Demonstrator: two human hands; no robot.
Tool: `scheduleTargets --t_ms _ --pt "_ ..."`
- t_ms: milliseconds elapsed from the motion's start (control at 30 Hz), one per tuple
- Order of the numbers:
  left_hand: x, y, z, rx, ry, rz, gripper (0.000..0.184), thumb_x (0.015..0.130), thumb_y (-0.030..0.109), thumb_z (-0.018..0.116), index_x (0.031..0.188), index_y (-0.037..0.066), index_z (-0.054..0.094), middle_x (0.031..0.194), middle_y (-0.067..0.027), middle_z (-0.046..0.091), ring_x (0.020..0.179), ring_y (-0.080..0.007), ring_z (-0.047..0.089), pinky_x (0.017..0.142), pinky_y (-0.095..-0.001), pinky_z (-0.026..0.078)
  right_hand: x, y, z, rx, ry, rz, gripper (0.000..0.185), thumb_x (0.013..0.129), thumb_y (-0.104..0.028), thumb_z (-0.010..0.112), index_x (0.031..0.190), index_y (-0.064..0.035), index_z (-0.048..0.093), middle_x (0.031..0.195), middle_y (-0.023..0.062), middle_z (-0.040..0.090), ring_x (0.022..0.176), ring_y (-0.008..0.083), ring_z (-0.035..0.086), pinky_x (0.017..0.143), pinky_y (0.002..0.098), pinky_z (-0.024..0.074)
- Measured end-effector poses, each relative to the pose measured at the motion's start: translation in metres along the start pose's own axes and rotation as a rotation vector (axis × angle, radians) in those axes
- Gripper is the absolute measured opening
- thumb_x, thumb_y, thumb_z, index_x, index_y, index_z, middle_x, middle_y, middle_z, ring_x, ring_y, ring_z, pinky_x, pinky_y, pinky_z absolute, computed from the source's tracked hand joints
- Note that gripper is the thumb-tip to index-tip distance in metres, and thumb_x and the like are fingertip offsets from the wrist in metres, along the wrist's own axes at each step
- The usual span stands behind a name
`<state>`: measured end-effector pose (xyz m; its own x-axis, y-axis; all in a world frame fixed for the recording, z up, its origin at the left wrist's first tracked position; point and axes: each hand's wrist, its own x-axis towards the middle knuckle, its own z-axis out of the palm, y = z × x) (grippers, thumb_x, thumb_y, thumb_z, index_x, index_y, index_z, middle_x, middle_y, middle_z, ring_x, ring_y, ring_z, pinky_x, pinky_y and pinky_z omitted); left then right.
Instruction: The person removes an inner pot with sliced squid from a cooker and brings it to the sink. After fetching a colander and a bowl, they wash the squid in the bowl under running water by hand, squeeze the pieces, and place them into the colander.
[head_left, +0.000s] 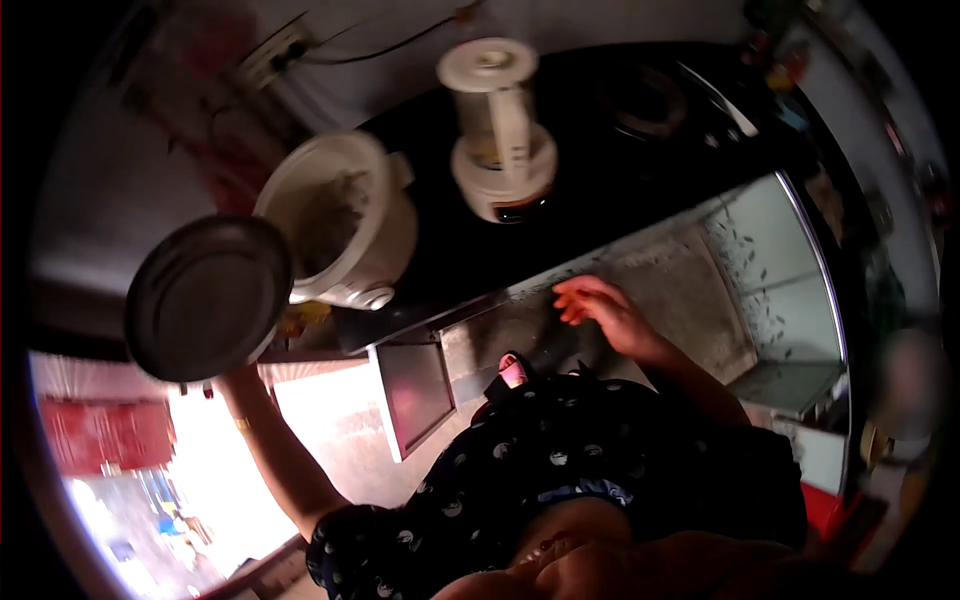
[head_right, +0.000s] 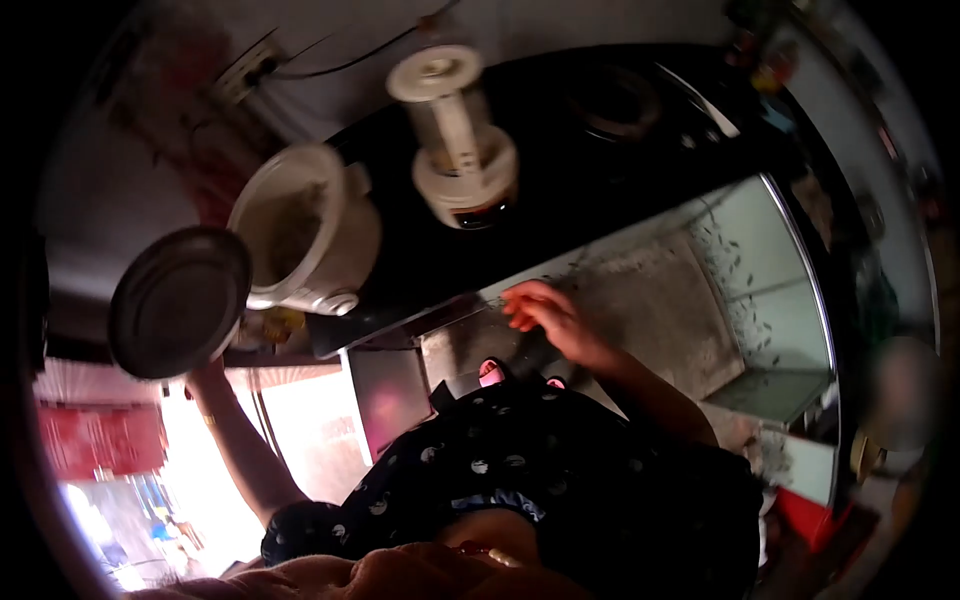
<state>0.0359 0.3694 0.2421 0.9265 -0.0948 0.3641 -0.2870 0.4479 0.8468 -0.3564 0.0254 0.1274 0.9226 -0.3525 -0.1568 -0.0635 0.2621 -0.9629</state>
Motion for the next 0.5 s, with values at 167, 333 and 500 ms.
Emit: scheduleTargets --t_ms 167,333,500 --pt "-0.123 -0.019 0.085 -0.146 -0.192 -0.251 0.039 0.093 0.02 0.047 0.128 0.006 0.041 0.121 -0.0126 0.051 0.107 -0.0237 0.053 0.091 -0.0358 0.046 -0.053 -0.019 -0.015 0.013 -0.253 -0.012 0.032 0.095 -0.017 0.04 0.121 -0.0024 0.051 0.102 0.0108 0.059 0.085 0.0161 0.057 0.08 0.0305 0.0472" --pt "-0.281 -0.078 0.25 -0.203 -0.593 -0.601 0.038 0.095 0.024 0.043 0.129 0.008 0.04 0.123 -0.0126 0.05 0.109 -0.024 0.052 0.094 -0.0362 0.044 -0.121 0.002 -0.052 0.986 -0.386 0.059 0.046 0.094 -0.038 0.037 0.125 -0.0063 0.049 0.107 0.017 0.059 0.089 0.0295 0.061 0.081 0.0404 0.0476" --pt "-0.387 -0.119 0.359 0.19 -0.957 -0.076 0.028 0.085 0.004 0.055 0.11 0.0 0.042 0.097 -0.0111 0.046 0.08 -0.0183 0.051 0.07 -0.0319 0.044 -0.183 0.048 -0.106 1.399 0.036 0.101 0.047 0.092 -0.035 0.041 0.124 -0.0007 0.045 0.107 0.0216 0.056 0.077 0.0227 0.059 0.059 0.0286 0.0459"
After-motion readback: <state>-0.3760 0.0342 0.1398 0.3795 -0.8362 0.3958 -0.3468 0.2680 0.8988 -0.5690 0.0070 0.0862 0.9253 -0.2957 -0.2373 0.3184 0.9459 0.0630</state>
